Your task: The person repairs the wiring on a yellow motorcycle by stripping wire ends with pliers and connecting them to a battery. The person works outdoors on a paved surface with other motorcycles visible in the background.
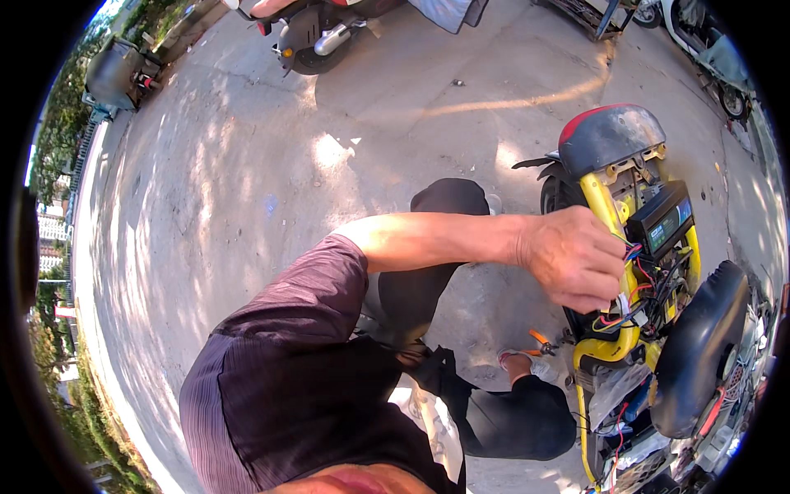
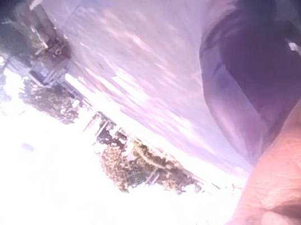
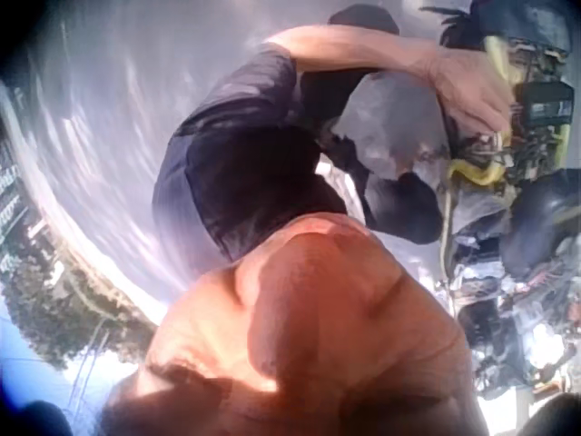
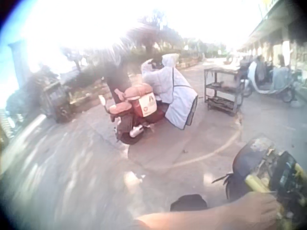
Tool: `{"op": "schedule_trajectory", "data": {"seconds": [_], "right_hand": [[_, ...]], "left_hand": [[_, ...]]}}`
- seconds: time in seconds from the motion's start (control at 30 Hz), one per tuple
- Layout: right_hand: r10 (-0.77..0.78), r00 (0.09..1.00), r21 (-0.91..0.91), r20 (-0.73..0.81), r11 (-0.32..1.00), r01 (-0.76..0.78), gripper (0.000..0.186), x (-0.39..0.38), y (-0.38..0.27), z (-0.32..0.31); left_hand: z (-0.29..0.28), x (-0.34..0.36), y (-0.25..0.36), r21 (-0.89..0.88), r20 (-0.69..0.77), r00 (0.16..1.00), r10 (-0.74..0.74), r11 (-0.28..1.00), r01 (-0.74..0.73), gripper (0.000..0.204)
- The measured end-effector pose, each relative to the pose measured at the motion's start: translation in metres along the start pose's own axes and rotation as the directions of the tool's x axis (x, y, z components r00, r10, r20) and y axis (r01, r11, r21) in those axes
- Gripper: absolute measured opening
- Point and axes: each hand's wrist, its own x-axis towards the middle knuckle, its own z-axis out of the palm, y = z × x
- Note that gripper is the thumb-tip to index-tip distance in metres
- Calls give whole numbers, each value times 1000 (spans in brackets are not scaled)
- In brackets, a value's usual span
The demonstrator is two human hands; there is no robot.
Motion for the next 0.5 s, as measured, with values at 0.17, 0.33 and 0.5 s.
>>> {"op": "schedule_trajectory", "data": {"seconds": [0.17, 0.33, 0.5], "right_hand": [[-271, 923, 405, 275, 903, 145, 35, -115, -126, -46], [-423, 239, 470, 874, 611, -637, 45, -163, -355, -92], [-677, -187, 449, 712, 644, -619, 47, -200, -424, -38]], "left_hand": [[57, -25, 84, -268, 118, 932, 341, 915, -301, 25], [119, -77, 92, -385, 748, 537, 390, 914, -126, 16], [103, -107, 67, -167, 986, 42, 162, 938, 305, 27]]}}
